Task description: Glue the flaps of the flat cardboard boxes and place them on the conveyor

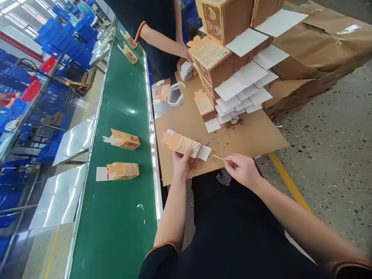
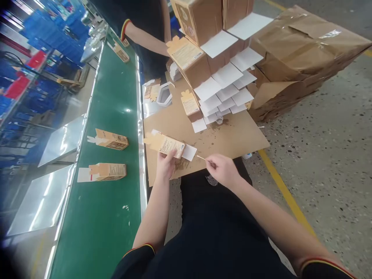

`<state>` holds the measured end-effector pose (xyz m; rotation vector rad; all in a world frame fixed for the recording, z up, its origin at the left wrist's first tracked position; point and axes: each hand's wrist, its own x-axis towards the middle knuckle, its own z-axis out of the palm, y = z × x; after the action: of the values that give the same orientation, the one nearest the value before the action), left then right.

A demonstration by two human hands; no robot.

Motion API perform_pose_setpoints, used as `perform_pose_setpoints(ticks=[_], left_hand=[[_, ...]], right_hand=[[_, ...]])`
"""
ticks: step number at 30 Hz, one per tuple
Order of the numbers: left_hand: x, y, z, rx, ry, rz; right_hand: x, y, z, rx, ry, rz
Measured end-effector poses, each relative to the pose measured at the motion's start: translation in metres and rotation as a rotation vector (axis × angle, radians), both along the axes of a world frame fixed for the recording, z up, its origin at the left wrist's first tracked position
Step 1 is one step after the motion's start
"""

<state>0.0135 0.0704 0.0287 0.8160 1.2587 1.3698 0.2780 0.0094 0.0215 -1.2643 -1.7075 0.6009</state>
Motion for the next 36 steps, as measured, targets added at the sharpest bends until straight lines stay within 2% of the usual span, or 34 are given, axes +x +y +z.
perform_pose_setpoints(ticks=[3, 5, 10, 16, 23, 29, 34, 36], left_hand=[[0.001, 0.002, -0.005, -0.024, 0.017, 0.004], [0.002, 0.004, -0.006, -0.024, 0.023, 0.007], [0.008, 0.003, -0.01, -0.011, 0.045, 0.045], [0.021, -0.003, -0.009, 0.004, 0.086, 0.05], [0.041, -0.018, -0.006, 0.059, 0.289, 0.049], [0.043, -0.026, -0.003, 0.072, 0.424, 0.015], [0.046, -0.024, -0.014, 0.043, 0.551, 0.092], [0.046, -0.022, -0.02, 0.034, 0.586, 0.083]], right_hand=[[-0.022, 0.025, -0.019, 0.007, -0.104, 0.059], [-0.026, 0.036, -0.029, -0.012, -0.159, 0.085], [-0.022, 0.037, -0.035, -0.055, -0.204, 0.176], [-0.026, 0.022, -0.03, -0.04, -0.109, 0.231], [0.0, 0.0, -0.01, -0.118, 0.078, -0.035], [0.017, -0.016, 0.002, -0.124, 0.106, -0.146], [0.018, -0.021, 0.006, -0.094, 0.125, -0.153], [0.017, -0.02, 0.006, -0.09, 0.13, -0.133]])
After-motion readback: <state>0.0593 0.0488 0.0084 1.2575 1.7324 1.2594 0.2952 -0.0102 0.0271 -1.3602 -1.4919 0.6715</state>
